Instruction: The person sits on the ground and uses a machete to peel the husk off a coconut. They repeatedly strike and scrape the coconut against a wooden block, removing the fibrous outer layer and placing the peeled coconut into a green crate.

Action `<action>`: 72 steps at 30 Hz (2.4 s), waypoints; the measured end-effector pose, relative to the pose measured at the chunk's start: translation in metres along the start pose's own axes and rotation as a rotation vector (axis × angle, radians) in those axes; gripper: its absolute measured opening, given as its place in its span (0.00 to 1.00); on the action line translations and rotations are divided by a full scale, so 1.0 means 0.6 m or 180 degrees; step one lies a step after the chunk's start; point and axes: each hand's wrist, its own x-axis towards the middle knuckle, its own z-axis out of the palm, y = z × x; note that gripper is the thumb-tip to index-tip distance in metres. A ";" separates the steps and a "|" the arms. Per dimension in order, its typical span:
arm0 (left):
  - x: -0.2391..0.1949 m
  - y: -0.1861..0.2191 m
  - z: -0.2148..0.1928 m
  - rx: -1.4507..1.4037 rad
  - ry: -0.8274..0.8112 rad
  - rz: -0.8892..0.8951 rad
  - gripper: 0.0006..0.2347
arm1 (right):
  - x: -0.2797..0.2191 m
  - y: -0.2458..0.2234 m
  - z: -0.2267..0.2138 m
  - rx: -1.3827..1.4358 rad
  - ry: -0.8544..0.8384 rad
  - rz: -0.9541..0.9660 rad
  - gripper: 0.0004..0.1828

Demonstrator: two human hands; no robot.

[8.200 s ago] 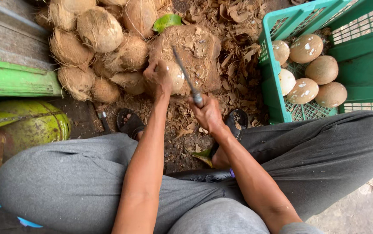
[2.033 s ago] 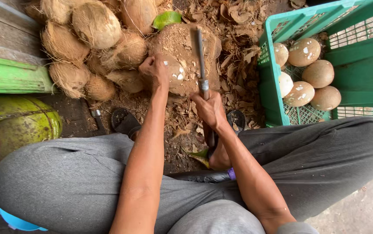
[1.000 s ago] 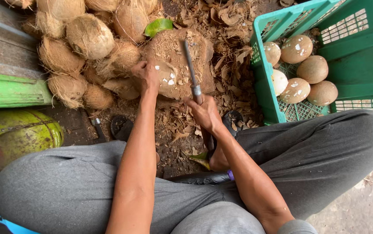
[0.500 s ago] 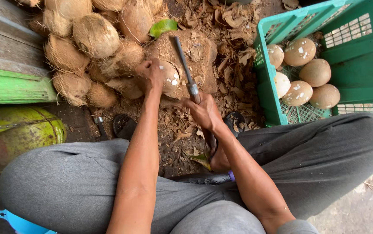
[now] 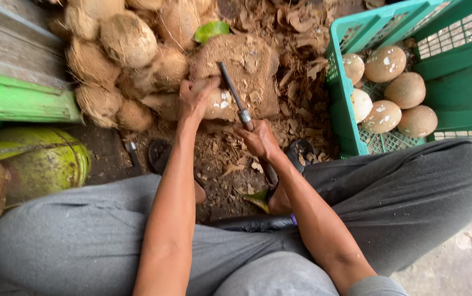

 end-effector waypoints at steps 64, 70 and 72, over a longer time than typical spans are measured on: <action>0.043 -0.268 -0.187 -0.0486 0.3203 -0.0808 0.17 | 0.029 -0.088 -0.078 0.1592 0.1458 -0.0381 0.14; 0.099 -0.148 -0.096 0.0241 0.3007 0.0610 0.40 | 0.028 -0.078 -0.055 0.1267 0.0746 -0.0196 0.17; 0.123 -0.098 -0.082 0.0430 0.2951 0.0850 0.48 | 0.031 -0.072 -0.021 0.0868 0.0284 0.0009 0.16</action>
